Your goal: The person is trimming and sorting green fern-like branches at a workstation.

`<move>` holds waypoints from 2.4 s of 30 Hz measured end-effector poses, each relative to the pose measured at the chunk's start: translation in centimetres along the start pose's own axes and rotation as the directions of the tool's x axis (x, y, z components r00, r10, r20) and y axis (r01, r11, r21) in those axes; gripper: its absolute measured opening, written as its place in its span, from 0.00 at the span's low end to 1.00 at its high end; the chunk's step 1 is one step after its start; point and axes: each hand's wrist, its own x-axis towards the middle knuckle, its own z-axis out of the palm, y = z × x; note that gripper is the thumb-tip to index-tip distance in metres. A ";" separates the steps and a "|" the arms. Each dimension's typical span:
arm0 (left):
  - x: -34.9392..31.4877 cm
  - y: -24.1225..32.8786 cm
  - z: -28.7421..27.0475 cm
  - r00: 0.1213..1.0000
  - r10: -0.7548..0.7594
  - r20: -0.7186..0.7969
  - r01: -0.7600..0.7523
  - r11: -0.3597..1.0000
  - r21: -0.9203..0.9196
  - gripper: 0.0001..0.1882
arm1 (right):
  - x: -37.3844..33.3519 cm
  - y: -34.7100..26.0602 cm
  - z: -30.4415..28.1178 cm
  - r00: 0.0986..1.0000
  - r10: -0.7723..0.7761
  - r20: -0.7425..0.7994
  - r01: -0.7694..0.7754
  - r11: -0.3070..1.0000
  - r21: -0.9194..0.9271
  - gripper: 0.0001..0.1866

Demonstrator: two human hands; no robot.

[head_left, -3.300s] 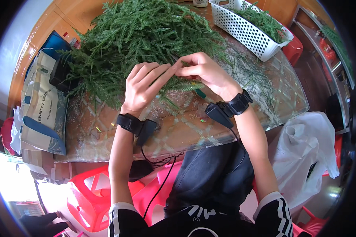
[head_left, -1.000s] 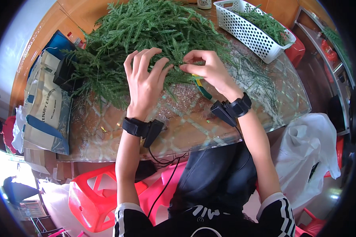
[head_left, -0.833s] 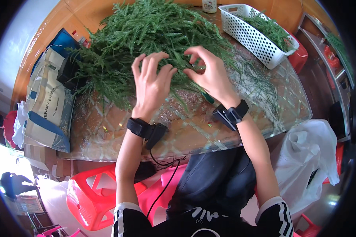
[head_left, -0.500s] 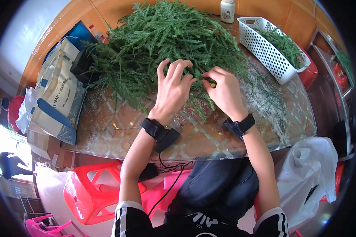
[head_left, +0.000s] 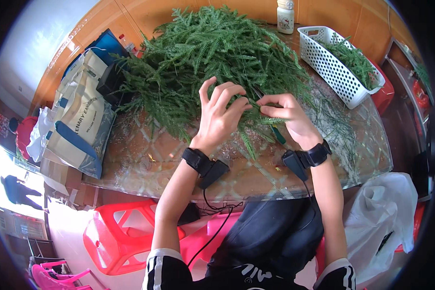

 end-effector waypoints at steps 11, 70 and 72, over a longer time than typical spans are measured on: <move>0.7 0.9 -0.5 0.980 0.186 0.069 -0.186 0.983 -0.012 0.14 | 0.0 0.8 -1.1 0.997 0.081 0.000 -0.081 0.992 0.092 0.09; 0.2 0.0 -0.2 0.944 0.325 -0.057 -0.327 0.944 -0.030 0.15 | -0.2 0.2 -0.1 0.989 0.087 0.122 -0.100 0.989 0.109 0.06; 0.2 -0.5 -0.1 0.936 0.344 -0.073 -0.346 0.938 -0.007 0.16 | -0.2 -0.1 0.0 0.992 0.056 0.117 -0.060 0.998 0.032 0.06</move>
